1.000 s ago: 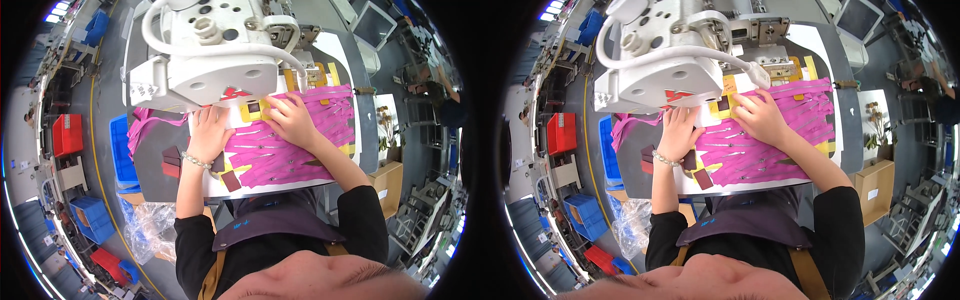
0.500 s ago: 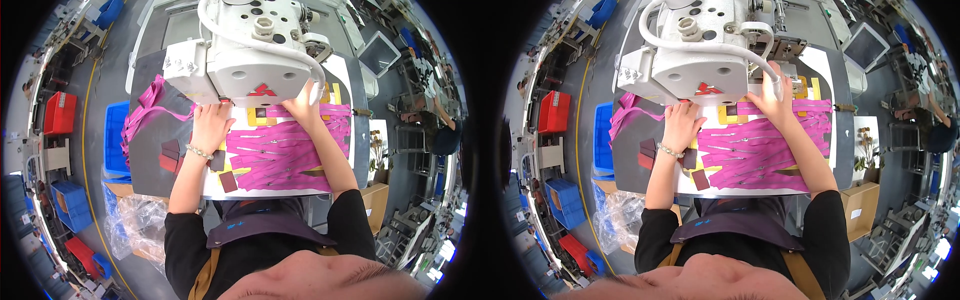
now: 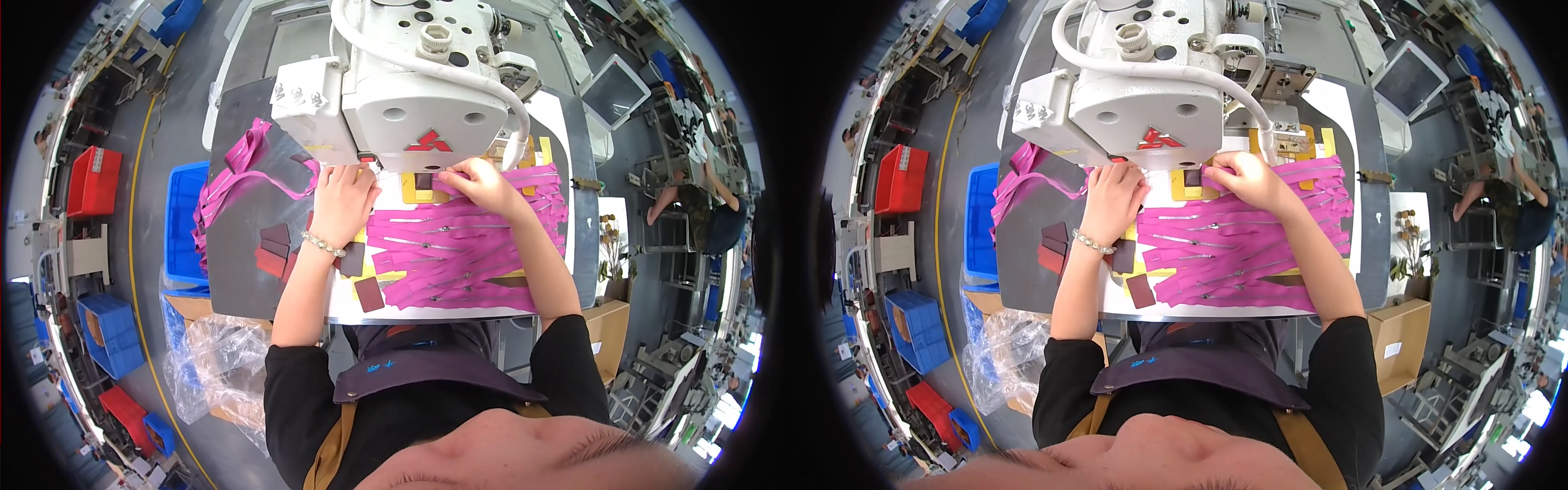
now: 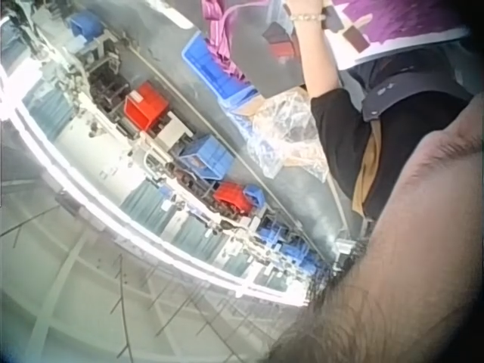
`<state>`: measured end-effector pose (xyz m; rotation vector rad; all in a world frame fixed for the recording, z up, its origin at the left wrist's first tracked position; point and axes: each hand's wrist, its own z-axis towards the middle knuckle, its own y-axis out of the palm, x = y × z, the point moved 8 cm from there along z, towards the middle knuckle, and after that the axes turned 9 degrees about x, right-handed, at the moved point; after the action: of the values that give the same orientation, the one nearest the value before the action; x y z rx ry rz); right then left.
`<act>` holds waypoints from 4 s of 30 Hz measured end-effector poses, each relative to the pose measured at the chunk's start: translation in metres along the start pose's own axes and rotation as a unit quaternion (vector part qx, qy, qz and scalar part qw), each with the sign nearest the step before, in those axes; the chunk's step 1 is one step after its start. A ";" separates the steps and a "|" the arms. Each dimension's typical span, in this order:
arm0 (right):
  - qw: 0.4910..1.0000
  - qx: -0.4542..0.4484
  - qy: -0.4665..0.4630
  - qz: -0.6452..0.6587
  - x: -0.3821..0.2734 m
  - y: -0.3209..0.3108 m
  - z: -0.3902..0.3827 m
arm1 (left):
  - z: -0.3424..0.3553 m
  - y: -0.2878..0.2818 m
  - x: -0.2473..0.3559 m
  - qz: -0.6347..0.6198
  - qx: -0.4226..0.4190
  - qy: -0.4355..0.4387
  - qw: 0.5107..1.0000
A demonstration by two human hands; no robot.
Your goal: Using a sewing machine to attach small square pieces to long pink straps.
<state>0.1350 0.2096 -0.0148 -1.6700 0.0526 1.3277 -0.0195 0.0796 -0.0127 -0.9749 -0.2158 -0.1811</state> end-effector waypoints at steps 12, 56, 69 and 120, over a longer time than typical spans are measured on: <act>0.998 -0.043 0.027 -0.031 -0.005 0.020 0.008 | 0.003 0.001 0.000 -0.028 -0.041 -0.004 0.999; 0.841 0.043 0.140 0.521 -0.087 0.086 -0.086 | 0.001 -0.054 -0.043 0.120 0.083 -0.138 0.980; 0.835 0.088 0.169 0.515 -0.078 0.086 -0.080 | 0.002 -0.041 0.004 -0.418 -0.044 -0.163 0.893; 0.823 0.119 0.161 0.531 -0.068 0.087 -0.081 | -0.012 -0.015 0.010 -0.574 -0.117 -0.293 0.756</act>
<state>0.1182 0.0741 -0.0226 -1.6422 1.4772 1.6672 -0.0127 0.0610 -0.0048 -1.0074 -1.4151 -1.0577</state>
